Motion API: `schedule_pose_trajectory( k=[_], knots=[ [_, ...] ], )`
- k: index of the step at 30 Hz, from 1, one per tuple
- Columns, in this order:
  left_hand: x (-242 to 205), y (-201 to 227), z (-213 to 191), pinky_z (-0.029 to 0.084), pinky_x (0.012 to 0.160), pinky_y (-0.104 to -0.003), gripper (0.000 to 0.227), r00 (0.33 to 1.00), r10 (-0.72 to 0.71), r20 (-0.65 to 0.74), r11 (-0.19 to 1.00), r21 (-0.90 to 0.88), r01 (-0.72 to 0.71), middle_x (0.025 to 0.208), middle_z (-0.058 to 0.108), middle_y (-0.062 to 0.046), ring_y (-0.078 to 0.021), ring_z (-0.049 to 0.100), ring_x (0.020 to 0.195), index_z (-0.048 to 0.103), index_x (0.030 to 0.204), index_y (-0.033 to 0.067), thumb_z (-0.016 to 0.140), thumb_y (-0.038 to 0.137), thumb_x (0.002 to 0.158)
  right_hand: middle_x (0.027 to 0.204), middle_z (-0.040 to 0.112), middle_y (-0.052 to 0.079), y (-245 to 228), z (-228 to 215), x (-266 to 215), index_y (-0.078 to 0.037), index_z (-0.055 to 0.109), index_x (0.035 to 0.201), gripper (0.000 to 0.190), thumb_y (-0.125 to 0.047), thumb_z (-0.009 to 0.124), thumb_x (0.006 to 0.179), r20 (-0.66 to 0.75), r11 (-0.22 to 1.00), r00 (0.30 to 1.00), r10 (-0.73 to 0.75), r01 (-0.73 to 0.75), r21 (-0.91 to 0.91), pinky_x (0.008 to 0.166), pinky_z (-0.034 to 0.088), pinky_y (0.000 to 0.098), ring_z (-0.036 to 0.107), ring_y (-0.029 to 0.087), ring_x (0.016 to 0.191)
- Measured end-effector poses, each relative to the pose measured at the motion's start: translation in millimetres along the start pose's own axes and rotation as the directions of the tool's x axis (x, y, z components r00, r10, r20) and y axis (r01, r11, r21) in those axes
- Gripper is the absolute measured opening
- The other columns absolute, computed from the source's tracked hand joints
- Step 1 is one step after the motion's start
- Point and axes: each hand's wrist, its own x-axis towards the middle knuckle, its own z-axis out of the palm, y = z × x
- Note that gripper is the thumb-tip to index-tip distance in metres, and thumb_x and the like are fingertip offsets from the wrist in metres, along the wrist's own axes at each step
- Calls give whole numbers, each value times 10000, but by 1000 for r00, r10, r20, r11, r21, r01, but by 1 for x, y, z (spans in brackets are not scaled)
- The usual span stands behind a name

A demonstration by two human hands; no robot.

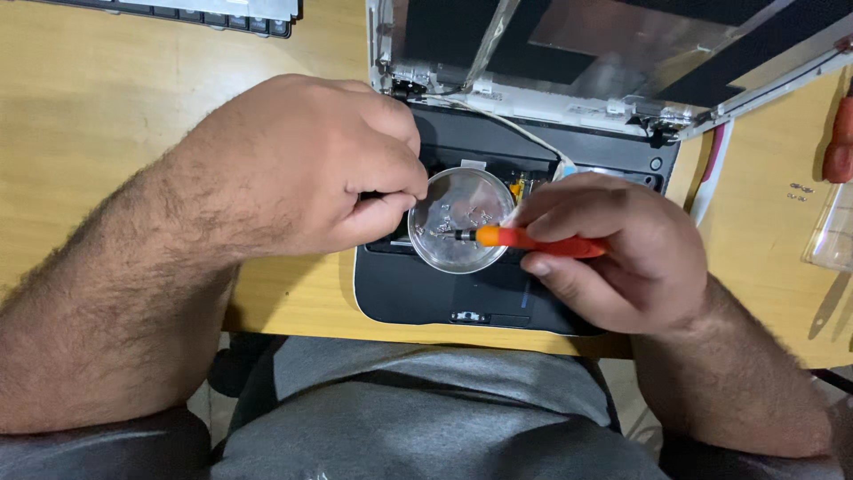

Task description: The person works on the internal components of an open electronic device, using a screwdriver to remove and install a hard drive. They connect cables, adjust parts, and place screws into a small metal container.

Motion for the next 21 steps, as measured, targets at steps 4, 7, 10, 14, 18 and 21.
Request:
schedule_pose_trajectory(
  k=[4,7,10,14,18,21],
  knots=[
    [0,2,0,459,499,-413,107,1000,9,14,1000,12,-9,832,637,35,-246,600,730,742,840,221,674,171,906,927,708,136,-1,9,1,-40,529,1095,223,-64,689,941,-30,998,999,-42,40,-54,789,627,384,725,276,772],
    [1,2,0,448,503,-411,116,1000,0,20,1000,7,0,830,623,24,-255,586,723,724,827,206,671,156,916,1022,725,139,1,12,-3,-80,581,1092,210,-130,714,937,-3,987,999,46,-46,-153,806,623,368,764,278,885],
    [1,2,2,454,503,-408,121,1000,23,9,1000,21,-23,828,620,25,-248,582,700,734,842,210,658,136,902,1073,730,151,3,14,-3,-90,541,1153,282,-117,729,946,-13,984,1000,22,-24,-178,802,621,362,766,276,896],
    [0,1,3,445,509,-416,114,1000,16,-8,1000,15,-16,825,614,30,-258,581,706,730,843,215,661,140,896,1082,715,169,3,13,-3,-62,530,1135,263,-130,712,958,-26,979,999,31,-36,-201,789,626,363,775,286,905],
    [-1,0,4,453,526,-426,104,1000,15,-10,999,44,-14,827,616,40,-258,588,723,723,836,225,658,174,898,1065,719,165,-1,14,3,-41,562,1104,201,-94,690,958,-37,985,999,0,-6,-170,784,618,376,776,297,887],
    [-1,0,4,450,521,-432,96,1000,22,-6,999,35,-22,823,609,28,-263,580,723,725,846,216,657,158,884,1061,718,126,-1,16,3,-74,563,1071,182,-136,694,961,-20,982,999,34,-38,-186,774,620,367,798,300,938]
  ],
)
